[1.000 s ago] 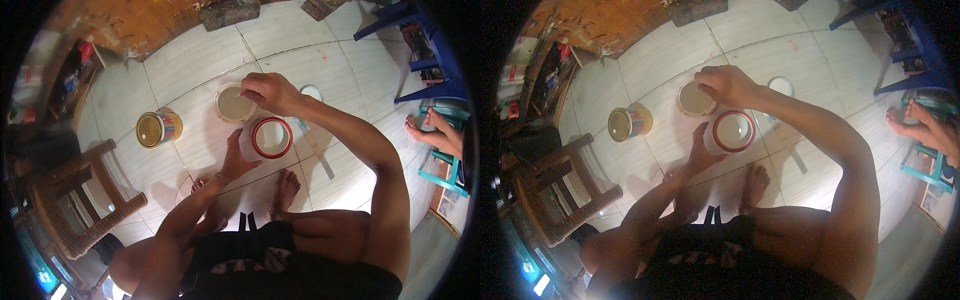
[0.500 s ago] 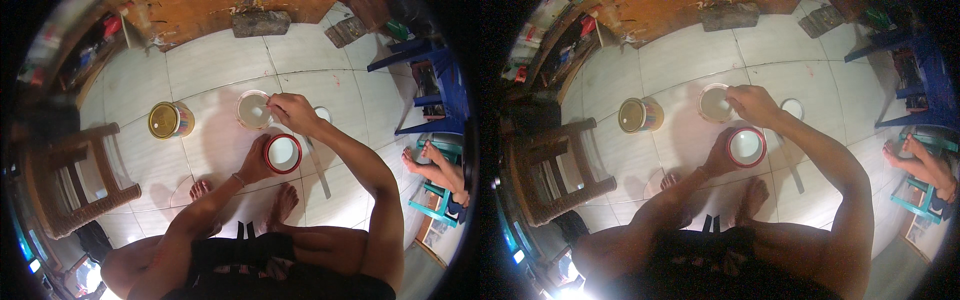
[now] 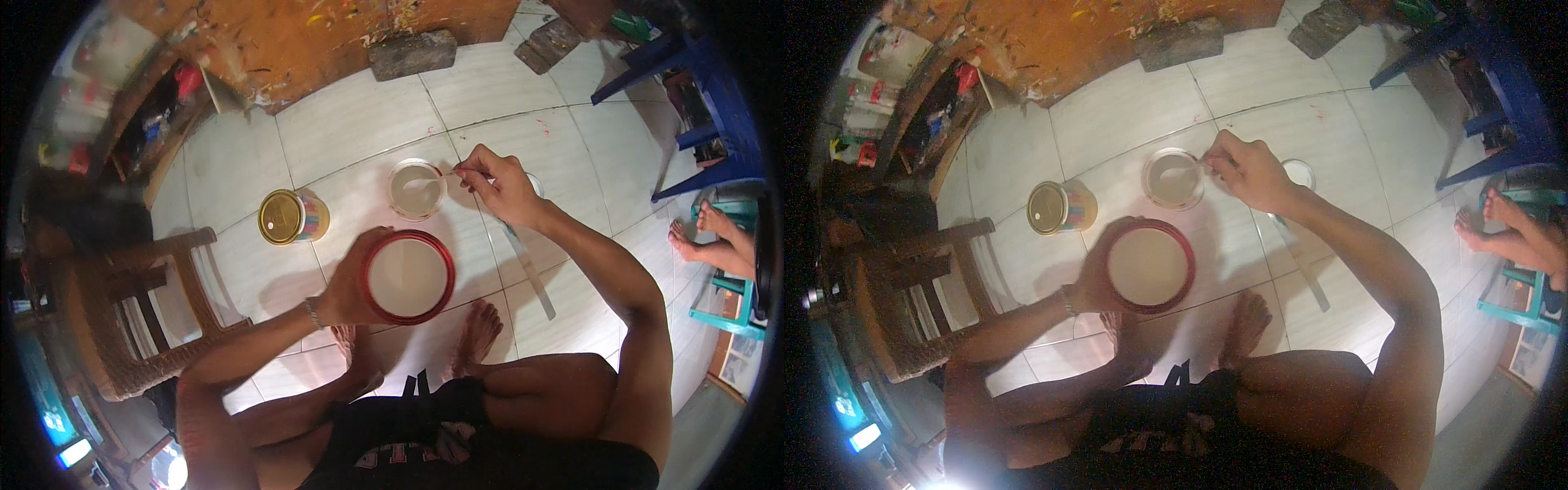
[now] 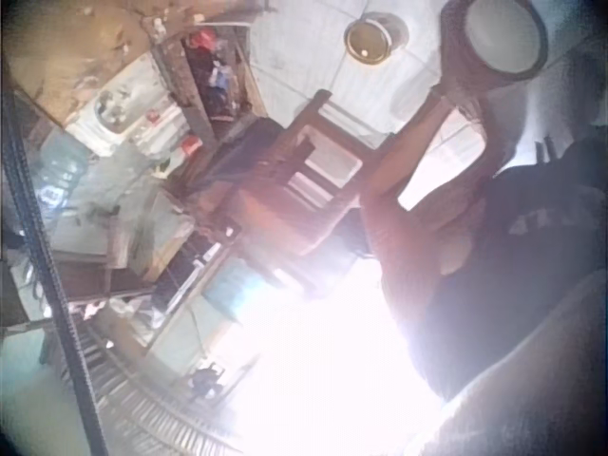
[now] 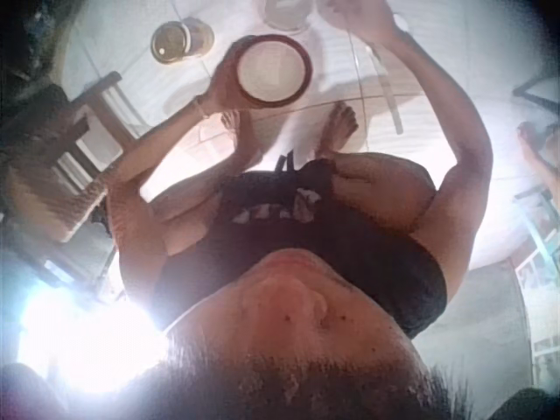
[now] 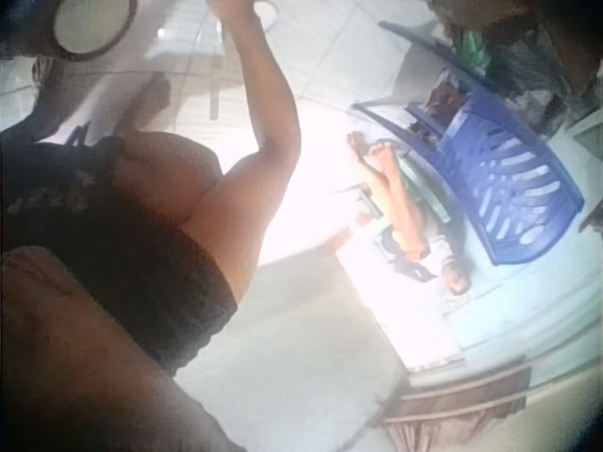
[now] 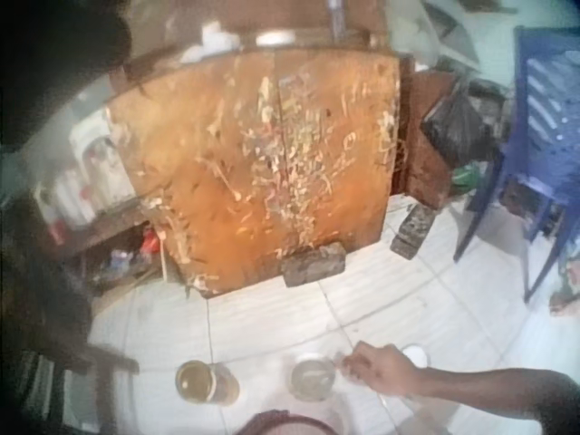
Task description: The person opens a red paint can and stirs the contents with a metal tool. They then scoop white paint from a larger bucket into the red can and mix it. Finally, they scoop a clear liquid from a yellow can into the mixture and stir it again.
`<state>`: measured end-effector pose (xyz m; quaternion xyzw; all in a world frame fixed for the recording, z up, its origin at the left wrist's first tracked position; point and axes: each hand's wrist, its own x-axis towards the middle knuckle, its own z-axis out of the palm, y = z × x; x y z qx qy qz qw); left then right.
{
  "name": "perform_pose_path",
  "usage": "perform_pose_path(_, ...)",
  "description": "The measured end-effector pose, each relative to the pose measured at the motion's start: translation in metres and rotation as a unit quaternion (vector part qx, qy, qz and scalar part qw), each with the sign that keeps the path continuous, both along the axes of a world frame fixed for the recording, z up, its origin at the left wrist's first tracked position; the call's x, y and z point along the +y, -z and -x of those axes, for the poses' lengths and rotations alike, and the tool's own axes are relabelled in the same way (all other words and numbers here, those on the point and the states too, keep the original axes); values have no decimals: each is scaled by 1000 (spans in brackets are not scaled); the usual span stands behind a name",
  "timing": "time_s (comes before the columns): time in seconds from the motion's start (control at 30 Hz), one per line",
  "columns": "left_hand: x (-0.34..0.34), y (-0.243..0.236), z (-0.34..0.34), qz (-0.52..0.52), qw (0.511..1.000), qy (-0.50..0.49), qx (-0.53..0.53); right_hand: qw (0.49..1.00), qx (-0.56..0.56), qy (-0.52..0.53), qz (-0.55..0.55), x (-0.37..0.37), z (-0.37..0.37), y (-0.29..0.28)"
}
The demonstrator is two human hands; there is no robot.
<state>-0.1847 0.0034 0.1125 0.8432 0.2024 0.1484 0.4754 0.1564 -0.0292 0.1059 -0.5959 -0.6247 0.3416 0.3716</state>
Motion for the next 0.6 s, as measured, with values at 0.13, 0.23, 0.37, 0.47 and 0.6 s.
perform_pose_path(0.13,34,-36,29,92,996,-2,-13,1000,-5,20,-24,-3,2,-3)
perform_pose_path(0.23,47,-58,42,71,996,-13,43,993,82,82,1,0,4,2)
perform_pose_path(0.37,47,-42,37,24,998,-59,-19,925,291,233,71,-9,-7,26)
perform_pose_path(0.47,33,-17,36,50,991,-117,-37,898,355,236,109,-16,2,31)
perform_pose_path(0.6,21,17,10,-5,991,-120,-53,878,363,293,103,-41,-11,25)
